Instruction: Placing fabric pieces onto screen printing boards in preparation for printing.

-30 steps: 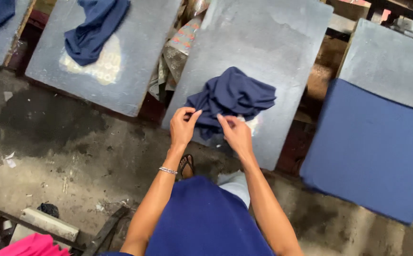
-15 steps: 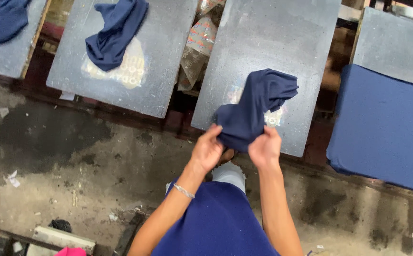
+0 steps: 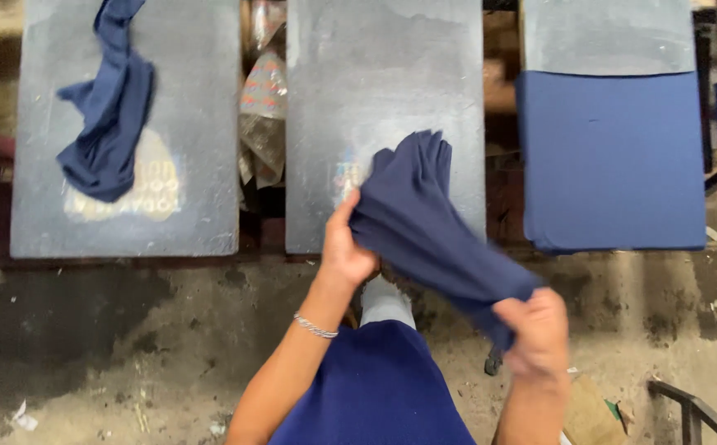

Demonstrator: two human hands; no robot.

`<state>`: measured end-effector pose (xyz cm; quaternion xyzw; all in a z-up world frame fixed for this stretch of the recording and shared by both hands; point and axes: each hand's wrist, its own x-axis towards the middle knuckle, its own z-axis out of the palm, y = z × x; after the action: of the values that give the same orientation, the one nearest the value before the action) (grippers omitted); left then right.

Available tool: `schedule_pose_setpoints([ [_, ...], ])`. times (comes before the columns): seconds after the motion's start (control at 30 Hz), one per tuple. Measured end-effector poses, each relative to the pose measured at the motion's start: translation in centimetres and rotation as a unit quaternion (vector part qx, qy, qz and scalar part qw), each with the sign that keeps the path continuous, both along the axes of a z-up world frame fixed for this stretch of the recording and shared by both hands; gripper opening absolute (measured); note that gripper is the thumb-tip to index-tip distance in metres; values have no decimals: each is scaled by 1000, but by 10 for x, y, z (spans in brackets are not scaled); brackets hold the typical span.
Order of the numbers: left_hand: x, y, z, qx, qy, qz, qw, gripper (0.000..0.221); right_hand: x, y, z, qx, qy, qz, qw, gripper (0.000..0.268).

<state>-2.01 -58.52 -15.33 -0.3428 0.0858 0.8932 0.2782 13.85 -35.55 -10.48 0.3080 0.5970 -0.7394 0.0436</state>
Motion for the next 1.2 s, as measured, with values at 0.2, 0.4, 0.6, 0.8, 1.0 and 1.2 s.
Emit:
schedule_pose_setpoints([
  [0.2,-61,-27,85,-126,33,70,989,35,-110,44,98,32,309,-104,945,56],
  [0.4,-156,-31,116,-143,154,175,962,30,-248,79,123,25,259,-184,948,28],
  [0.6,-112,43,176,-233,270,280,891,15,-300,95,141,-176,359,-171,900,31],
  [0.8,-24,111,80,-427,594,91,676,29,-211,33,41,-445,354,196,799,143],
  [1.0,-135,92,1,-44,12,74,996,76,-236,70,9,-153,176,61,970,12],
  [1.2,-227,57,-75,-145,54,119,981,32,-322,157,-12,-103,182,-35,977,24],
])
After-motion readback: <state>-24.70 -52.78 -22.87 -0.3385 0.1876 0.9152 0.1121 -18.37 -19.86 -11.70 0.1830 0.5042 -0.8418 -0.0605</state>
